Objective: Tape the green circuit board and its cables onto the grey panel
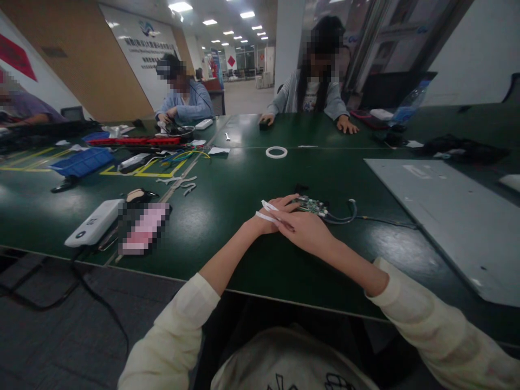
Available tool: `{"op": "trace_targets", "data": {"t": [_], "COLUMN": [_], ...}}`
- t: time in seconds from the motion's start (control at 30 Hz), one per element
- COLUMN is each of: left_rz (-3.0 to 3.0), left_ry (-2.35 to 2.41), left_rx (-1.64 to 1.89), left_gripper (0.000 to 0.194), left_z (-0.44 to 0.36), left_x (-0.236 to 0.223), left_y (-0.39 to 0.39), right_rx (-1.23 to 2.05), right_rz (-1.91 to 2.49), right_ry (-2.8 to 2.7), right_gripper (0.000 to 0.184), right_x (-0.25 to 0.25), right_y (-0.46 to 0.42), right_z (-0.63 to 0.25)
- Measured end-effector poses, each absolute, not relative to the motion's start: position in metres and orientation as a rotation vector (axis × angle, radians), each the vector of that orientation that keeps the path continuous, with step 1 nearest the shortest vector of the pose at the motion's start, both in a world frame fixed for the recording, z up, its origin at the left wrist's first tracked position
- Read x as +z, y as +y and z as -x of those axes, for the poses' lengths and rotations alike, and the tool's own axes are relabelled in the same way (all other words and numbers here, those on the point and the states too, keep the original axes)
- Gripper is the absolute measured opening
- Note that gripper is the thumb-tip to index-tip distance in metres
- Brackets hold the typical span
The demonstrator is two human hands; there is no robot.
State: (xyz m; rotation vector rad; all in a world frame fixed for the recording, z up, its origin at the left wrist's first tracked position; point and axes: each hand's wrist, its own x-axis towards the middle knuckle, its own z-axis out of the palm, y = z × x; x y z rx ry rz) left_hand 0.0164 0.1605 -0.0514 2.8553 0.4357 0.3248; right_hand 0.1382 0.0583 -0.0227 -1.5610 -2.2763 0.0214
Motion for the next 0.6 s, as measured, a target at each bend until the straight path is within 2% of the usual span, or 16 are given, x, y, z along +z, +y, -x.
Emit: {"op": "trace_targets", "data": {"t": [0.23, 0.37, 0.5, 0.6], "left_rz": [-2.787, -2.815, -2.800, -2.797], "left_ry": [0.523, 0.579, 0.594, 0.615], "left_rx": [0.528, 0.528, 0.468, 0.462], "left_gripper": [0.041, 0.044, 0.053, 0.060], "left_z": [-0.020, -0.021, -0.020, -0.020], "left_x": [-0.057, -0.055, -0.050, -0.047], "left_y": [0.159, 0.157, 0.154, 0.152], "right_rx": [0.077, -0.024, -0.289, -0.275], "right_rz": [1.685, 1.880, 2.285, 2.509], "right_ry": [-2.048, -1.788, -1.568, -1.396], "right_gripper": [0.045, 0.045, 0.054, 0.054], "right_x": [0.001, -0.005, -0.035, -0.058], "right_y": [0.064, 0.089, 0.095, 0.086], "right_z": [-0.177, -0.256, -0.342, -0.381]}}
